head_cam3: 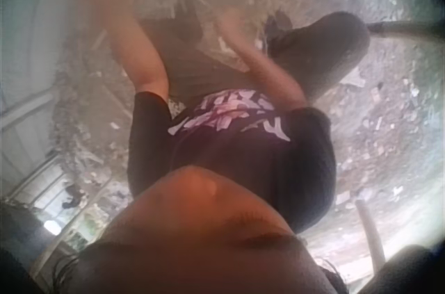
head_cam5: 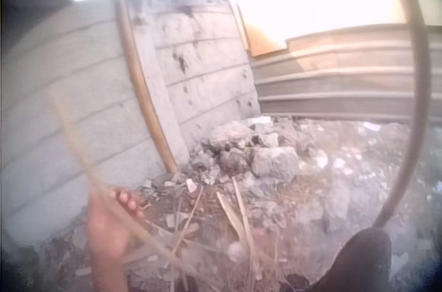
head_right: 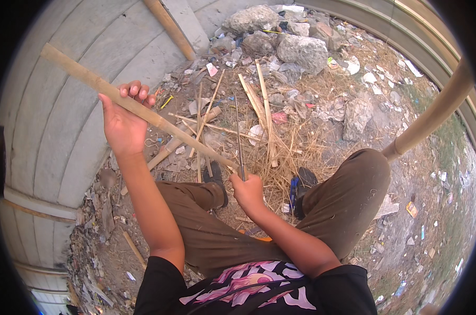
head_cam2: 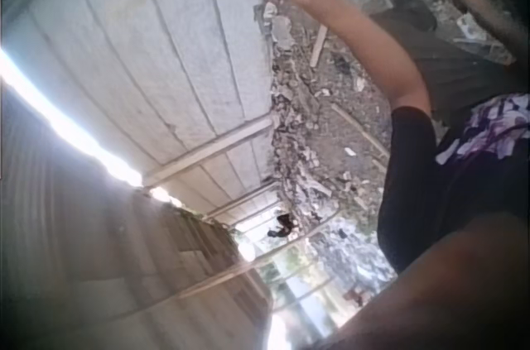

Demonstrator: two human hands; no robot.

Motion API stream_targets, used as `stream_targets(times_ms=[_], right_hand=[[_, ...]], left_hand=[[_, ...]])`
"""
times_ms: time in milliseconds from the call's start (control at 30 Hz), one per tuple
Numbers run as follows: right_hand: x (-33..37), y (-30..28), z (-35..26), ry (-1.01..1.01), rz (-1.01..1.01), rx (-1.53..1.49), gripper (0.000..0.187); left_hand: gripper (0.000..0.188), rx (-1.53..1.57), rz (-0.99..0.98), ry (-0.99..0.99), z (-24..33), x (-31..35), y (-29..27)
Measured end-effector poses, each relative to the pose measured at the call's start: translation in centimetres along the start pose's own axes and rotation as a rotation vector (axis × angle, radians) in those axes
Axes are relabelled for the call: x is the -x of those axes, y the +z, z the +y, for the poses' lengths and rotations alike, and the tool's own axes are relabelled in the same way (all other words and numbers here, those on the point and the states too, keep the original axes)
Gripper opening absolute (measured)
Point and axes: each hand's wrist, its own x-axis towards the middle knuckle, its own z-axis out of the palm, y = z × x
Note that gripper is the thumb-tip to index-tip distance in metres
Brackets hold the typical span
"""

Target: The person sits on the ground and uses a utility knife to shave and sharpen thin bamboo sticks. They hold the sticks with one hand and scrape the blade along the length to remove the outer layer. Later, they use a machete to further split and shape the bamboo pieces.

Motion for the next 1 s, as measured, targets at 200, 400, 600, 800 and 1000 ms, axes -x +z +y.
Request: stream_targets(times_ms=[200, 400, 600, 800, 1000], right_hand=[[0.4, -0.4, -1.0, -0.010, 0.005, -0.006, 0.023], [-0.1, -0.6, 0.0, -0.135, -0.026, 0.214, 0.029], [-2.5, -1.4, 3.0, 0.248, -0.092, 0.263, 0.025], [-2.6, -1.7, 2.4, 0.076, -0.041, 0.457, 0.027], [0.3, 0.0, -2.5, -0.507, -0.010, 0.115, 0.032]], left_hand=[[0.043, -0.277, 0.145, 0.245, 0.7, -0.1, 0.5], [0.046, -0.572, 0.317, 0.409, -1.7, 0.3, 4.5], [0.057, -0.464, 0.308, 0.341, -3.2, -0.7, 5.4], [0.065, -0.441, 0.349, 0.302, -2.9, -1.7, 3.4], [0.067, -0.454, 0.391, 0.264, -2.8, -1.5, 3.6]])
